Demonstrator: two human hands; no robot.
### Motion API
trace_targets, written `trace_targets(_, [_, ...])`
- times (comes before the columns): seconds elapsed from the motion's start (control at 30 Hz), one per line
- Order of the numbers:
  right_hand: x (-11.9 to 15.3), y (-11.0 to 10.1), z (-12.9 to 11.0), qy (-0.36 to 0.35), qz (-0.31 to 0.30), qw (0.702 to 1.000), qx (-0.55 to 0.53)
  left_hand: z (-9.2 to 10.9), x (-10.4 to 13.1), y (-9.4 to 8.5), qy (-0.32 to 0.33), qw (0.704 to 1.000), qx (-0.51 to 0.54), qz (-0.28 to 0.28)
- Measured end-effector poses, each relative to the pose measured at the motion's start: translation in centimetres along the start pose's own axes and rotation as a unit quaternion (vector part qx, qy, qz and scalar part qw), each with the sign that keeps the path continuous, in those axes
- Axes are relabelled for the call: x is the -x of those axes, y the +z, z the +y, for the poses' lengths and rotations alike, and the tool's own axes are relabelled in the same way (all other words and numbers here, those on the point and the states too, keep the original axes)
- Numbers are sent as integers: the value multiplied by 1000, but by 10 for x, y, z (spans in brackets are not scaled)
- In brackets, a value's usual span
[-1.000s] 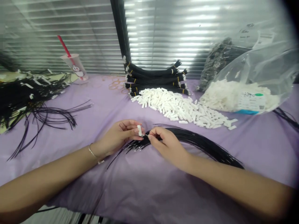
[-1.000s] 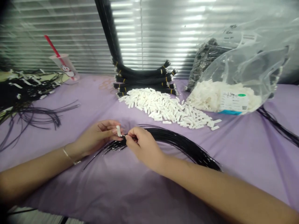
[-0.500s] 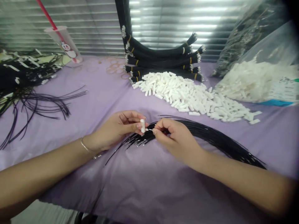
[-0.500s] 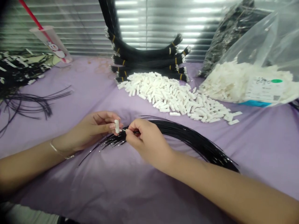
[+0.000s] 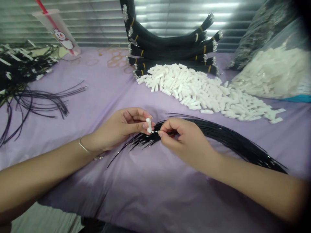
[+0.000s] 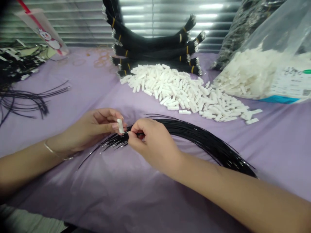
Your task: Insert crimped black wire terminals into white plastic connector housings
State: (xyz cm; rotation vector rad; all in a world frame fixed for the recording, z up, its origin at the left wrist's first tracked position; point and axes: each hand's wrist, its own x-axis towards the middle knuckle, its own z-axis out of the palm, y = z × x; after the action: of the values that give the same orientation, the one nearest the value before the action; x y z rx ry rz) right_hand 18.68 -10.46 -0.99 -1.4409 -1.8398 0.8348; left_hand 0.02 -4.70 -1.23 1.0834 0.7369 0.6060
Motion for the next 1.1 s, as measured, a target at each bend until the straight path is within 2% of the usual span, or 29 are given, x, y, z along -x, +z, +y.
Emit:
trace_targets(0.17, [0, 1, 0, -19, 2, 1000, 22, 0, 0, 2, 13, 999, -48, 2])
trace_targets(0.4, [-2, 3, 1, -45, -3, 998, 39, 2, 1, 11, 17, 995, -88, 50])
trace_targets(0.8, [-2, 2, 2, -56, -1, 996, 70, 4, -2, 19, 6, 993, -87, 83])
trace_targets(1.1, [-3, 2, 1, -51, 4, 994, 101, 4, -2, 20, -15, 994, -90, 67])
